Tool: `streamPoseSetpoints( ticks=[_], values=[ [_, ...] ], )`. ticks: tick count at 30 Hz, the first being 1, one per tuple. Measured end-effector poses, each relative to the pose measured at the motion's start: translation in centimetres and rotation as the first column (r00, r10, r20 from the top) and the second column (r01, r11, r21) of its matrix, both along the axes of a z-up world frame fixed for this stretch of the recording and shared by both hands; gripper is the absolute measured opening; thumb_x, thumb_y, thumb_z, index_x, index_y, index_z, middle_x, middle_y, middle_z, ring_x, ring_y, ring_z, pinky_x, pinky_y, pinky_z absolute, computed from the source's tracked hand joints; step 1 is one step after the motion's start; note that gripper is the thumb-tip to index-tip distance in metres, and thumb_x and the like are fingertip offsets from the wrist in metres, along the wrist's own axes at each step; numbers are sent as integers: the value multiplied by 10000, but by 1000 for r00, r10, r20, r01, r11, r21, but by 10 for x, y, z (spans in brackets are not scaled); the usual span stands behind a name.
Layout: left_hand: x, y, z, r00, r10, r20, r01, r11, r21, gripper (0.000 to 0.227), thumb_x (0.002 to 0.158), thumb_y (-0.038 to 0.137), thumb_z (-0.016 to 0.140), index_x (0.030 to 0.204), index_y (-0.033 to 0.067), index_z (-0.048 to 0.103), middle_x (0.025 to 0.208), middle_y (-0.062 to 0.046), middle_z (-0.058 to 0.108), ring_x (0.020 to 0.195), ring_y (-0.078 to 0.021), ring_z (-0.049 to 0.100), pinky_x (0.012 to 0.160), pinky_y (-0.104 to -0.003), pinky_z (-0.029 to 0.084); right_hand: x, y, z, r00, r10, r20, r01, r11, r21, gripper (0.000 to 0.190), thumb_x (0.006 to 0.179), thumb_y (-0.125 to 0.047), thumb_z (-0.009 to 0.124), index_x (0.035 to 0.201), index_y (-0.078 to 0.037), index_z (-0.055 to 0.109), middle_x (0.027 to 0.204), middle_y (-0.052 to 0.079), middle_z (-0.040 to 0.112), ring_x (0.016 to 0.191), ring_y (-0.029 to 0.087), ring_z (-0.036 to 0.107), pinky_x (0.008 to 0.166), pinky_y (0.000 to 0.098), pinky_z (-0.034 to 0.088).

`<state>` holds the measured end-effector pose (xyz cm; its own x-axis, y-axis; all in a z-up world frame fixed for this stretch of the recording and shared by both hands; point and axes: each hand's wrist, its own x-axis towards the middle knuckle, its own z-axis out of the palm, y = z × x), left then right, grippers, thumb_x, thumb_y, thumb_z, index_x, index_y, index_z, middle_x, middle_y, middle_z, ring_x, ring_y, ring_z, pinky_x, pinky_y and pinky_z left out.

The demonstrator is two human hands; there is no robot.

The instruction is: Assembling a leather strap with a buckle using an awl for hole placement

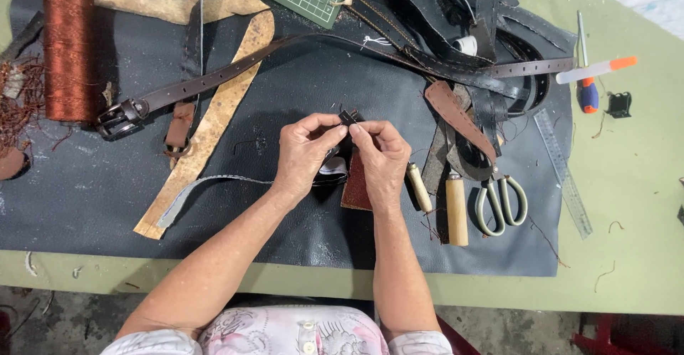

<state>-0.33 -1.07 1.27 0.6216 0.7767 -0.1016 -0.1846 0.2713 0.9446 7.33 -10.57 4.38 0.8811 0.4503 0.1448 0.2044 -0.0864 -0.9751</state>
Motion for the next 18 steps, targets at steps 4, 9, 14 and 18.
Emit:
streamPoseSetpoints(
  ticks=[4, 9, 14, 18],
  values=[
    [2, 4, -5, 1000, -22, -2, 22, 1000, 10, 129, 821, 137, 869, 932, 108, 811, 807, -20, 751, 741, -14, 583, 606, -201, 560, 3, -1, -4, 1000, -13, 12, 13, 1000, -2, 78, 871, -99, 827, 911, -55, 777, 714, 53, 695, 669, 50, 524, 566, 229, 477],
    [3, 9, -10, 998, 69, 10, -68, 994, -85, 113, 844, 143, 854, 926, 90, 797, 723, -31, 711, 618, -44, 593, 491, -173, 540, 2, -4, 8, 994, 81, -70, -79, 996, 28, 46, 922, -69, 765, 966, -56, 774, 809, 63, 684, 602, 54, 537, 515, 184, 505],
    [0, 10, 11, 993, 106, 43, -94, 973, -211, 114, 871, 158, 827, 936, 77, 781, 671, -48, 675, 530, -72, 601, 398, -133, 438, 6, -4, 10, 984, 137, -111, -129, 989, 76, 88, 930, -45, 743, 1013, -27, 768, 871, 52, 661, 614, 35, 536, 513, 187, 511],
    [2, 9, 12, 994, 103, 44, -88, 963, -256, 135, 871, 159, 823, 941, 57, 768, 653, -47, 652, 503, -72, 590, 369, -121, 386, 13, -6, -3, 978, 153, -145, -137, 984, 110, 71, 920, -44, 753, 983, -12, 761, 882, 48, 635, 571, 38, 524, 479, 178, 484]
  ],
)
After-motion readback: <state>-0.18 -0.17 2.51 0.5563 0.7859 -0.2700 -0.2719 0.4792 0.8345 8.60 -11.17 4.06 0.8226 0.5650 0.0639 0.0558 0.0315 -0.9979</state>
